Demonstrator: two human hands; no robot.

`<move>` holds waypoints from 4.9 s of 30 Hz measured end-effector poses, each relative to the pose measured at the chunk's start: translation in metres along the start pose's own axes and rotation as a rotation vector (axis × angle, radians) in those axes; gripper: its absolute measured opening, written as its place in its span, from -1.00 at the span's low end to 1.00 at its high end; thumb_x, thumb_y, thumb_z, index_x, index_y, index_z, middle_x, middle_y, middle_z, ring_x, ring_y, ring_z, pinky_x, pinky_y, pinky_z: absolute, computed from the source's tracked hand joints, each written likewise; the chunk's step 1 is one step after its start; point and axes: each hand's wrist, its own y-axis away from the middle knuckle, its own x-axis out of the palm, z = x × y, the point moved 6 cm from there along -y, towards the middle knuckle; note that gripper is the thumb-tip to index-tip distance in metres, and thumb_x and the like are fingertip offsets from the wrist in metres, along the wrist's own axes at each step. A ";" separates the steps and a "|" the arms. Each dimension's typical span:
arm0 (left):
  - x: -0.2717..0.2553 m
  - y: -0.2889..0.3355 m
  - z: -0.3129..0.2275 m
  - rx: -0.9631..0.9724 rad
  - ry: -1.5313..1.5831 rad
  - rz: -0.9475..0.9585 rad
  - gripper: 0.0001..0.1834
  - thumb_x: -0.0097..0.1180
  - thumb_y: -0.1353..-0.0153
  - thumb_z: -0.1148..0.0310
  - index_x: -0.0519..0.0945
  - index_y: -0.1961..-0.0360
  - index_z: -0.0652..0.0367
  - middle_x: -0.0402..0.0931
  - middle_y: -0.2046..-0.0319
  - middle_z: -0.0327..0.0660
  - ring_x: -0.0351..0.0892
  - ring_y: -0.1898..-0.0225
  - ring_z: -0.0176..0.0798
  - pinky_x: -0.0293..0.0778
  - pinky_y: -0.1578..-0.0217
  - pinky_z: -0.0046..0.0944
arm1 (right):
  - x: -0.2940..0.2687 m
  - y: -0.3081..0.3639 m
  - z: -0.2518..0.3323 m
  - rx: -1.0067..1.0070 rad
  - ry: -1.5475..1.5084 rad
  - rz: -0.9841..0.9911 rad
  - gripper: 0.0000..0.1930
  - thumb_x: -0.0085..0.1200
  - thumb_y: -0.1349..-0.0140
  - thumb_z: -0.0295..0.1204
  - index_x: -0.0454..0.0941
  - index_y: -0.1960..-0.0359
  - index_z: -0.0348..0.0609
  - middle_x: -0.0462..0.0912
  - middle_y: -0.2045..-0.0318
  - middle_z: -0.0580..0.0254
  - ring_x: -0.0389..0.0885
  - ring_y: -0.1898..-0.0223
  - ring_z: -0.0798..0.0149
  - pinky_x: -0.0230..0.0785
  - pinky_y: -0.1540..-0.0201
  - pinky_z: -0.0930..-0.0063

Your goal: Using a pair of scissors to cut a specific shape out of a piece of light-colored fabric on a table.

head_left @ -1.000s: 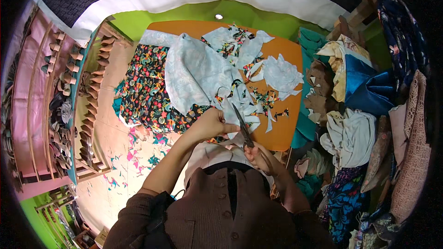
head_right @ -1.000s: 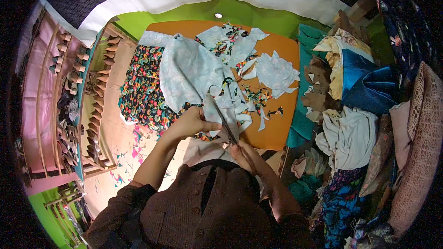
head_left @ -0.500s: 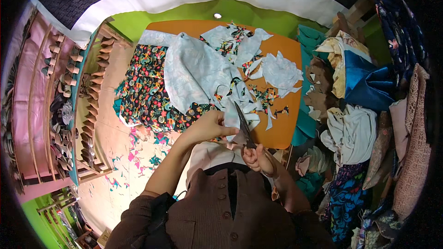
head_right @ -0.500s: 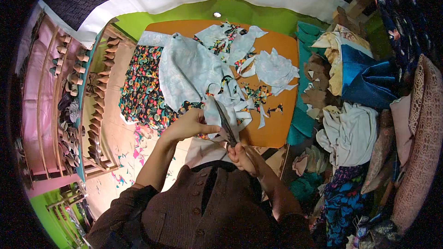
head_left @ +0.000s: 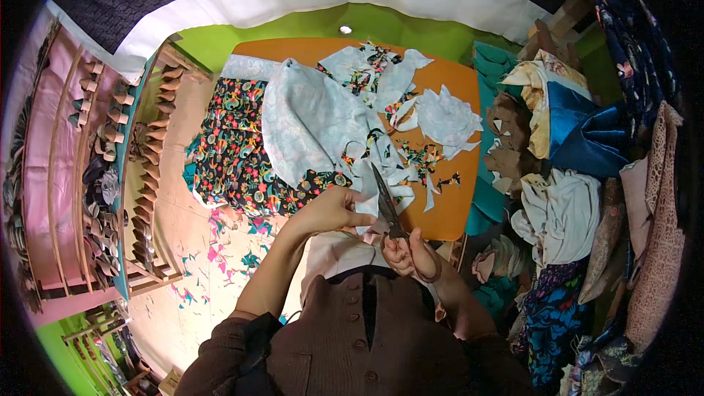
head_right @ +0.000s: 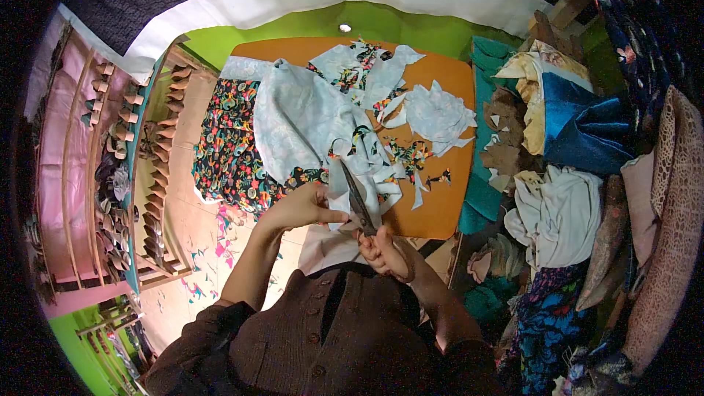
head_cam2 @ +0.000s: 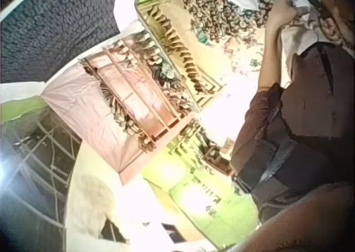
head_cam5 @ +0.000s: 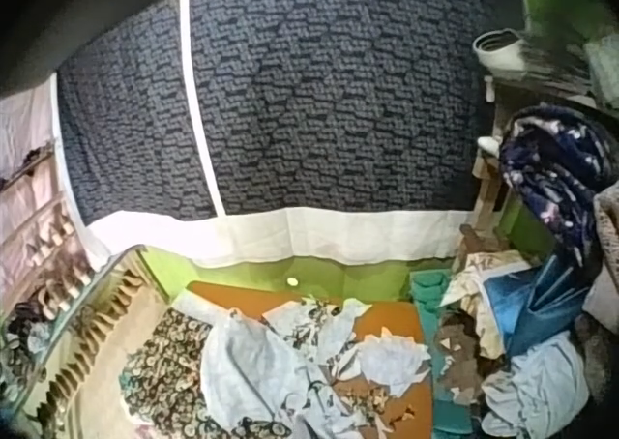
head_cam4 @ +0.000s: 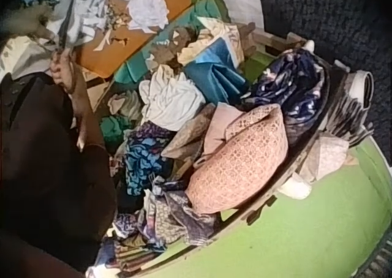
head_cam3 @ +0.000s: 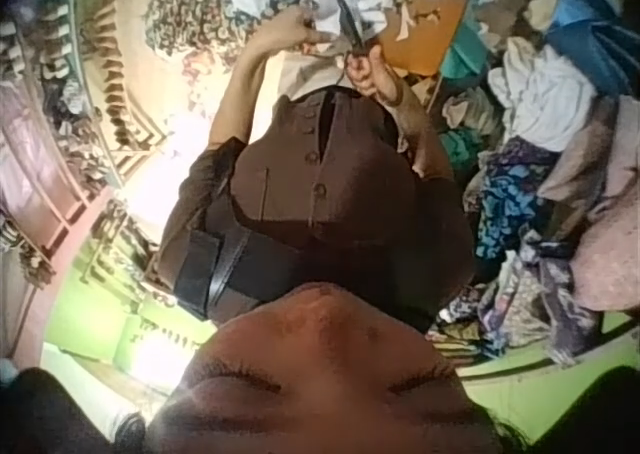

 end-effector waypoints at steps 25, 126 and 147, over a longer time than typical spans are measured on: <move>0.010 -0.010 -0.013 -0.016 -0.245 0.111 -0.54 0.18 0.09 0.33 0.40 0.15 0.30 0.48 0.53 -0.24 0.41 0.53 -0.45 0.35 0.48 -0.48 | -0.009 0.016 0.022 -0.097 0.207 -0.213 -0.45 -0.39 -0.02 0.24 0.15 0.49 -0.05 0.08 0.69 0.52 -0.03 0.73 0.64 -0.18 0.74 0.76; 0.028 -0.016 -0.048 0.299 0.201 -0.567 -0.84 -0.01 -0.04 0.43 0.41 0.47 0.35 0.43 0.60 -0.26 0.35 0.53 -0.52 0.28 0.48 -0.49 | -0.018 0.022 0.023 -0.156 0.246 -0.264 -0.37 -0.37 0.16 0.37 0.14 0.50 0.01 0.03 0.64 0.59 -0.14 0.68 0.65 -0.27 0.68 0.80; 0.021 0.003 -0.056 0.321 -0.099 -0.725 -0.76 0.07 0.07 0.36 0.38 0.62 0.36 0.32 0.74 -0.14 0.23 0.67 -0.44 0.23 0.60 -0.42 | -0.016 0.023 0.025 -0.212 0.444 -0.344 -0.37 -0.33 0.12 0.33 0.15 0.49 -0.06 0.08 0.64 0.54 -0.05 0.67 0.65 -0.23 0.68 0.79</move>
